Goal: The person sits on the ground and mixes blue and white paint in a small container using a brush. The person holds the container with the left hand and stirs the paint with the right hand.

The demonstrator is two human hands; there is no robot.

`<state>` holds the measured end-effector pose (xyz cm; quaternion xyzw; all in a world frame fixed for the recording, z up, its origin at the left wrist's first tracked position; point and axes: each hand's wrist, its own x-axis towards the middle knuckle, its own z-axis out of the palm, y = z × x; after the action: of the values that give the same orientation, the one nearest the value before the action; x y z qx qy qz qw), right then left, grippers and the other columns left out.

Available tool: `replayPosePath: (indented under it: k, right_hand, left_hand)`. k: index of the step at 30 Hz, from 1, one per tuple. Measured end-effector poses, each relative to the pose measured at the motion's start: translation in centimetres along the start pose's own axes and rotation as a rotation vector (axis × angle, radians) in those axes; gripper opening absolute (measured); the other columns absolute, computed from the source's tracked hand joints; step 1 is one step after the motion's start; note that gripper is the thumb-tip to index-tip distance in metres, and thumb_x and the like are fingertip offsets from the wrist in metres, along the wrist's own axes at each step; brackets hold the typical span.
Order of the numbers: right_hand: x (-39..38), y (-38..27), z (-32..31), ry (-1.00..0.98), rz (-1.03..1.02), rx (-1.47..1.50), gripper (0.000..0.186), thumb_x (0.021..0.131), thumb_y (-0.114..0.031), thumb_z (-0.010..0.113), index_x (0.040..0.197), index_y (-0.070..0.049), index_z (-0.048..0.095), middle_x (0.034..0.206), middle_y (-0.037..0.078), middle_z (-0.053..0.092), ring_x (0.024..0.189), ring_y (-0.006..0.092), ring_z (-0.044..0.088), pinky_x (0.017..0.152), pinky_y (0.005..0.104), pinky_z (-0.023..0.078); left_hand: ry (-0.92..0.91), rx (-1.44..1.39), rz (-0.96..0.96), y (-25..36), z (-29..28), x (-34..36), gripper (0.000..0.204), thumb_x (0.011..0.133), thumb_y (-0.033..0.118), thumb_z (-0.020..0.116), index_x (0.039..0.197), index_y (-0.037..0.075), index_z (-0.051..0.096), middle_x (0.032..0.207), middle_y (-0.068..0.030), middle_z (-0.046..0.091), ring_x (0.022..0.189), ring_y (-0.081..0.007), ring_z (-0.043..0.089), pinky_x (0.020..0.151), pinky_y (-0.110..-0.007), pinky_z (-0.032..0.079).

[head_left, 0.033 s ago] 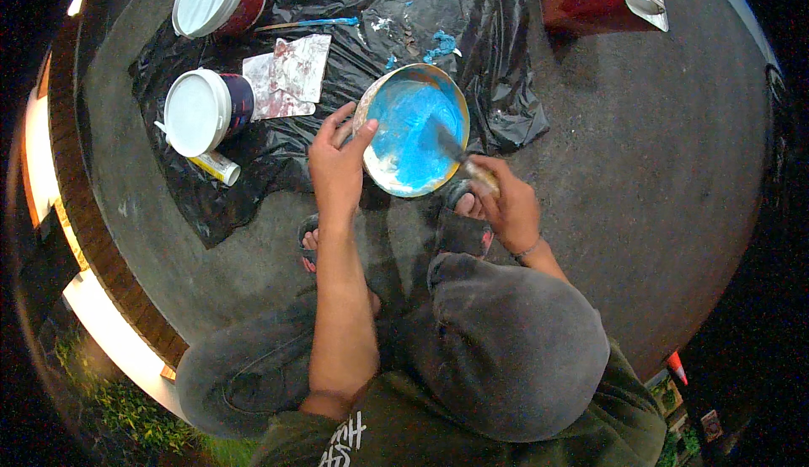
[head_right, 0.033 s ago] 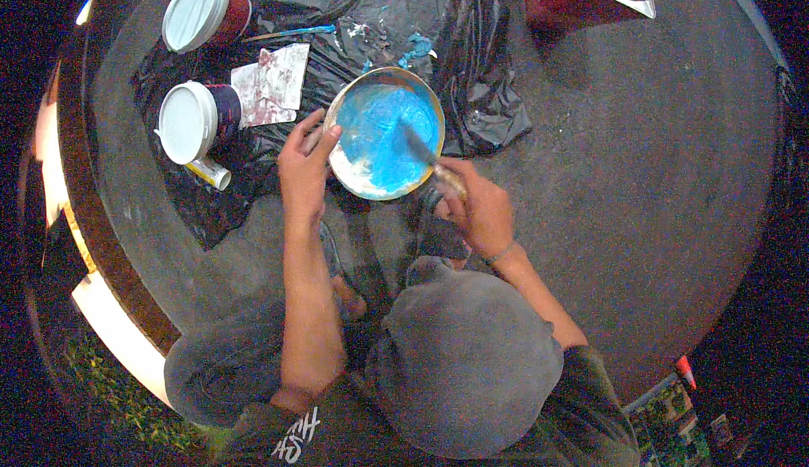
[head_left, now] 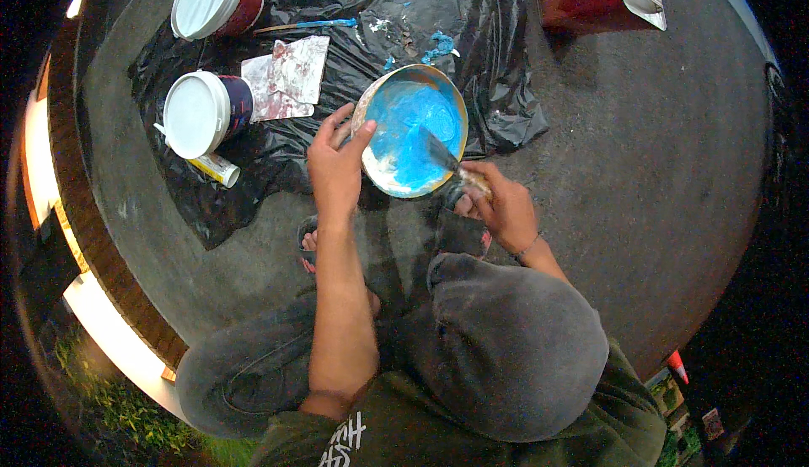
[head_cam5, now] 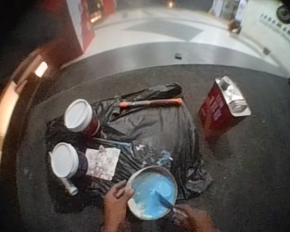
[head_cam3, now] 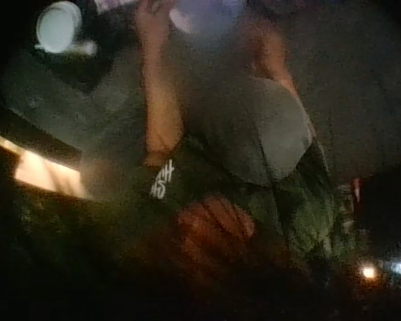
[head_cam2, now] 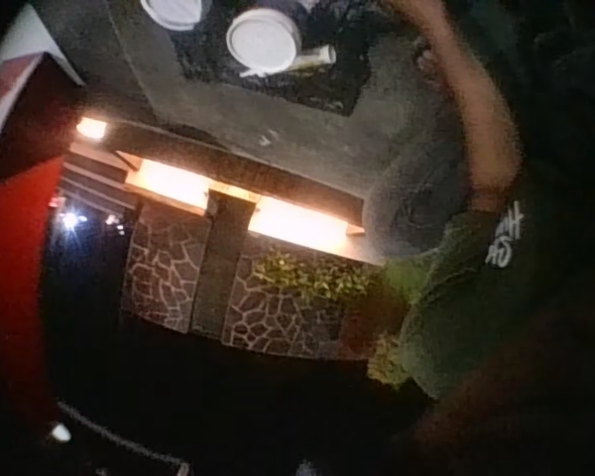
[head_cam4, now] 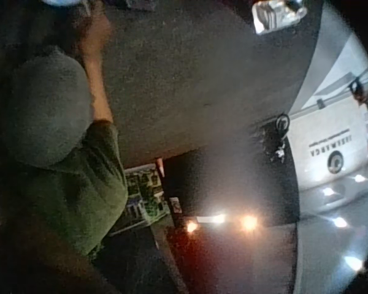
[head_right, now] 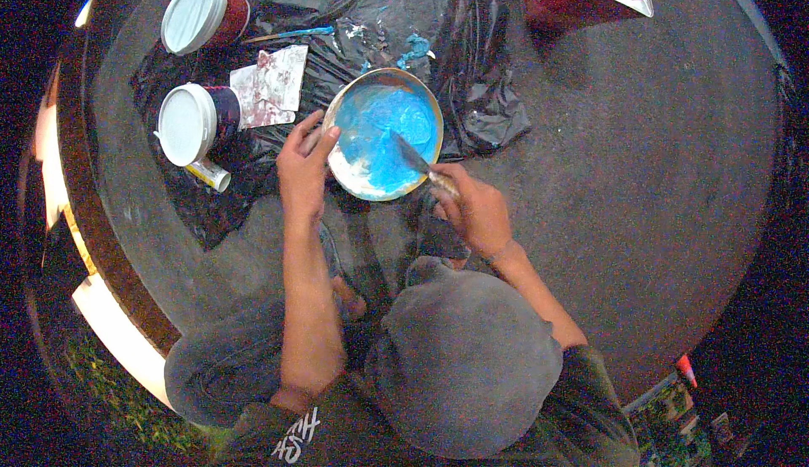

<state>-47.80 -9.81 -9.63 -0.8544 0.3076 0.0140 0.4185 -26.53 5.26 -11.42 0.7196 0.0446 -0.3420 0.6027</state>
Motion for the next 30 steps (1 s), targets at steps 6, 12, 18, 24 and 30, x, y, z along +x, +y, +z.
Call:
replayPosePath:
  k: [6, 12, 18, 24, 30]
  right_hand:
    - [-0.4, 0.1, 0.5, -0.003, 0.022, 0.012, 0.033, 0.093, -0.022, 0.071, 0.124, -0.017, 0.062, 0.091, 0.017, 0.073, 0.081, 0.0391, 0.072, 0.067, 0.0459, 0.056]
    - [-0.4, -0.8, 0.0, -0.123, 0.038, 0.079, 0.029, 0.094, -0.027, 0.070, 0.120, -0.018, 0.064, 0.082, 0.017, 0.072, 0.072, 0.0384, 0.071, 0.064, 0.0465, 0.056]
    - [0.4, 0.2, -0.4, -0.048, 0.069, -0.013, 0.024, 0.094, -0.029, 0.070, 0.116, -0.019, 0.067, 0.076, 0.017, 0.071, 0.068, 0.0377, 0.070, 0.061, 0.0465, 0.055]
    - [0.5, -0.9, 0.5, -0.118, 0.124, 0.109, 0.023, 0.093, -0.026, 0.071, 0.113, -0.017, 0.068, 0.081, 0.017, 0.073, 0.072, 0.0401, 0.071, 0.064, 0.0487, 0.055]
    - [0.6, -1.7, 0.3, -0.094, 0.170, 0.049, 0.023, 0.091, -0.025, 0.072, 0.112, -0.018, 0.067, 0.080, 0.018, 0.072, 0.073, 0.0413, 0.070, 0.066, 0.0508, 0.055]
  left_hand:
    - [-0.026, -0.025, -0.006, -0.1, 0.0, 0.2, 0.054, 0.092, 0.015, 0.076, 0.138, -0.004, 0.055, 0.122, -0.0191, 0.070, 0.103, -0.0201, 0.070, 0.085, -0.030, 0.057]
    - [-0.026, 0.024, 0.009, 0.1, 0.0, 0.0, 0.054, 0.092, 0.014, 0.076, 0.138, -0.004, 0.054, 0.123, -0.0196, 0.069, 0.104, -0.0203, 0.070, 0.086, -0.030, 0.058]
    - [-0.030, 0.012, 0.015, 0.1, 0.1, -0.1, 0.054, 0.091, 0.012, 0.076, 0.138, -0.005, 0.055, 0.123, -0.0187, 0.070, 0.103, -0.0193, 0.070, 0.088, -0.030, 0.057]
    - [-0.049, -0.009, 0.019, 0.6, 0.5, -0.2, 0.054, 0.089, 0.010, 0.078, 0.136, -0.006, 0.056, 0.123, -0.0198, 0.070, 0.104, -0.0193, 0.069, 0.090, -0.030, 0.056]
    - [-0.030, -0.005, 0.025, 0.7, 0.5, -0.3, 0.054, 0.088, 0.010, 0.079, 0.133, -0.009, 0.056, 0.125, -0.0214, 0.068, 0.109, -0.0200, 0.068, 0.095, -0.031, 0.054]
